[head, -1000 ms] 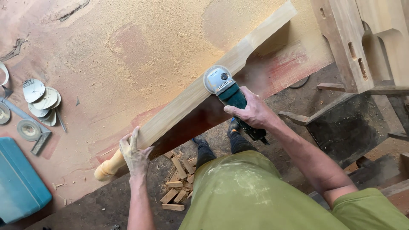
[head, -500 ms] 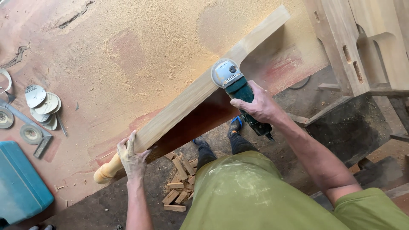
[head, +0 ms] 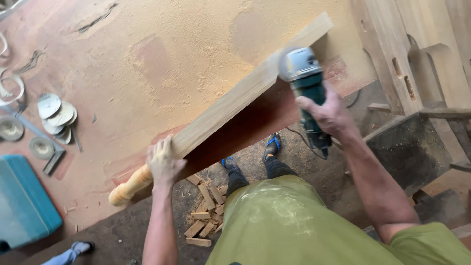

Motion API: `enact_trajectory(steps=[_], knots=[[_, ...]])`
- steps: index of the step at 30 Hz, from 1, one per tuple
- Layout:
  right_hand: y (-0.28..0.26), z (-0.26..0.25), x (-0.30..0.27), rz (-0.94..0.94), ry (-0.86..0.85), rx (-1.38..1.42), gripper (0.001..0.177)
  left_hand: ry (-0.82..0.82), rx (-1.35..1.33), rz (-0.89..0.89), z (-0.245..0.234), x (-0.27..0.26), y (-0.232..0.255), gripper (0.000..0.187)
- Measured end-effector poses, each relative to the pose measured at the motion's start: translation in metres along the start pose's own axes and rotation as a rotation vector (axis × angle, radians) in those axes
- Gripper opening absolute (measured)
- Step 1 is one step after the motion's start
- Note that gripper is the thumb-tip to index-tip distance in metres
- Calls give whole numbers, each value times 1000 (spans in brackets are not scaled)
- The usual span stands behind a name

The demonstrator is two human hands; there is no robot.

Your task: The person uses an angle grinder to sand the surface and edges of a long wooden piece with a turned handle. They then sand a smaller rectangular block of wood and place it on a stack of similar pieces.

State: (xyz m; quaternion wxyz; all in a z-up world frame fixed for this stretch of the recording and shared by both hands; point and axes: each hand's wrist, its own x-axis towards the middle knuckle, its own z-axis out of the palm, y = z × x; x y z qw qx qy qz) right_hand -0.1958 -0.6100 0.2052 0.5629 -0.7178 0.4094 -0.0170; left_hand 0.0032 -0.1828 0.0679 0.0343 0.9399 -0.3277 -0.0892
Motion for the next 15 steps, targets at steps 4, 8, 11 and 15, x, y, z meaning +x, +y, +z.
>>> enact_trajectory(steps=[4,8,11,15], knots=[[19,-23,-21,-70,94,65,43,443,187,79,53,-9,-4,58],[32,-25,-47,-84,206,59,41,690,220,114,72,-12,-2,48],[34,-17,-58,-99,225,55,38,673,170,149,70,-6,-4,59],[10,14,-92,-44,219,67,37,487,162,177,59,-23,2,101]])
